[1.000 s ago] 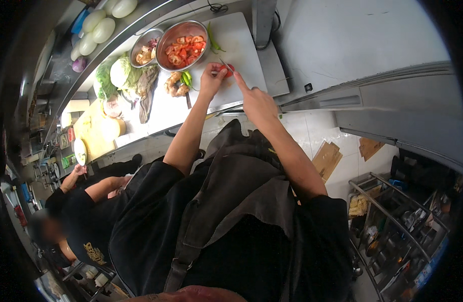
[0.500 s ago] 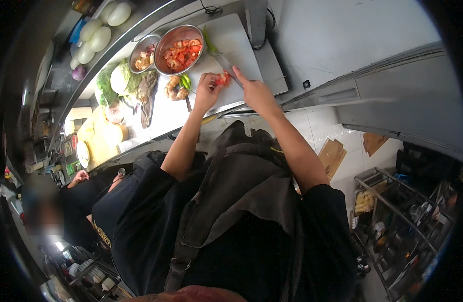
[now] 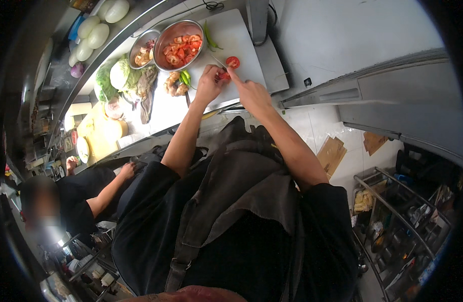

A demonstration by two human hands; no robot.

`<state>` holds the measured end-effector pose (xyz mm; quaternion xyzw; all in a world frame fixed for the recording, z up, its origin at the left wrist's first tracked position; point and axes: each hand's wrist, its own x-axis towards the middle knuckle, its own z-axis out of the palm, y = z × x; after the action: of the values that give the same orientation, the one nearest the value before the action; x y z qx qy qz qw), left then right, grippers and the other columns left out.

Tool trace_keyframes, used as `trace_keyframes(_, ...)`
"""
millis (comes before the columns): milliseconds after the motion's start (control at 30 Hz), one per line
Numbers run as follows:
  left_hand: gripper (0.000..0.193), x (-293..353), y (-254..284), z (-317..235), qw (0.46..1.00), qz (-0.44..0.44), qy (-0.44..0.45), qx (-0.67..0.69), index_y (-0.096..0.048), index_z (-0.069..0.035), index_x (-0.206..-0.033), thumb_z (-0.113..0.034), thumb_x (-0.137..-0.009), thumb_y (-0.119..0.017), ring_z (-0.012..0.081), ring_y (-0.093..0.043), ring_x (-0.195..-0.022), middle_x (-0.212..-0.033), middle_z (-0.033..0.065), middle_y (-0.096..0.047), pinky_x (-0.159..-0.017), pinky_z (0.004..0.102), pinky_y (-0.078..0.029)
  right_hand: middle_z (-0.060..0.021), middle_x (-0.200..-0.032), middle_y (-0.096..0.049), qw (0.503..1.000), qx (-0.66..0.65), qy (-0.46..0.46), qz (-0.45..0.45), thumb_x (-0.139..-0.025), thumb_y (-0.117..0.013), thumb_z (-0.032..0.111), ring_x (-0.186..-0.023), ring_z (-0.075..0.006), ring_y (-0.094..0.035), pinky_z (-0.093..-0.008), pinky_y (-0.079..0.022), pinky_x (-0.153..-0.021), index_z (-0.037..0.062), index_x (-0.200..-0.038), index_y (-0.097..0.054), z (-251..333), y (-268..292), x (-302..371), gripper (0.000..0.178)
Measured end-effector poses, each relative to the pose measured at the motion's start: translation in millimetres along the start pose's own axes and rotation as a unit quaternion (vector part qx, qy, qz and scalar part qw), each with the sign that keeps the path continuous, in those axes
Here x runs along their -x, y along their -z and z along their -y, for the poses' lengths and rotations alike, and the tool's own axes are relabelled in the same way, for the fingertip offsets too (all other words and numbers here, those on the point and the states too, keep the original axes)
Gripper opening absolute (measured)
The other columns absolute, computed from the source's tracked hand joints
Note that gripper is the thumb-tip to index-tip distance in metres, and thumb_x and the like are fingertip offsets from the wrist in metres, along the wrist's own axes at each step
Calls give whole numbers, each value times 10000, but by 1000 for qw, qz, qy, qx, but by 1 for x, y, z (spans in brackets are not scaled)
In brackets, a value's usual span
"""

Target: The person collects tomatoes into a bowl, carries them to a sink to rinse them, and then slices the tomatoes into pieces on a cutting board using a cleaver.

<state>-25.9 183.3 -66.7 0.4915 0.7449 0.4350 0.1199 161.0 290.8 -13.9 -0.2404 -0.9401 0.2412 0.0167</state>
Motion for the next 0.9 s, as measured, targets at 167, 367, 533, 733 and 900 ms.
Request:
trace_keyframes(167, 306, 8, 1, -6, 999, -28, -28, -29, -667, -15, -1035, -29, -802, -864, 321, -723, -837, -1085, 142, -648, -755, 408, -610, -254, -849, -723, 999, -22, -30, 34, -897, -587, -9, -809, -461, -737, -570, -579, -766, 359, -1707, -274, -23, -7, 24, 943)
trace_keyframes(367, 332, 14, -3, -10, 998, -38, 56, -8, -687, -16, -1029, -84, -787, -904, 317, -694, -832, -1010, 143, -643, -719, 391, -576, -240, -895, -745, 993, -110, -30, -14, -894, -579, -21, -840, -465, -730, -572, -570, -793, 344, -1697, -296, -15, 6, 1, 927)
trace_keyframes(533, 293, 14, -5, -3, 997, -51, -26, -57, -690, -30, -982, -84, -782, -896, 339, -681, -816, -1006, 126, -631, -697, 431, -570, -233, -904, -748, 999, -46, -3, 10, -881, -588, -29, -801, -457, -731, -563, -578, -772, 321, -1705, -289, 12, 13, -8, 944)
trace_keyframes(733, 321, 19, -6, -4, 994, -67, 4, -90, -692, -50, -1047, -90, -798, -890, 315, -708, -826, -1014, 122, -638, -714, 423, -589, -259, -865, -737, 998, -25, -18, 56, -897, -601, -8, -805, -461, -733, -568, -580, -770, 339, -1701, -295, -15, -10, 23, 927)
trace_keyframes(900, 289, 21, 0, 3, 998, -33, 40, -35, -685, -27, -1067, -53, -840, -863, 273, -743, -807, -1056, 133, -657, -714, 378, -621, -282, -867, -730, 993, -117, -9, -4, -923, -591, 9, -802, -489, -714, -584, -568, -769, 341, -1702, -283, -37, -17, 6, 901)
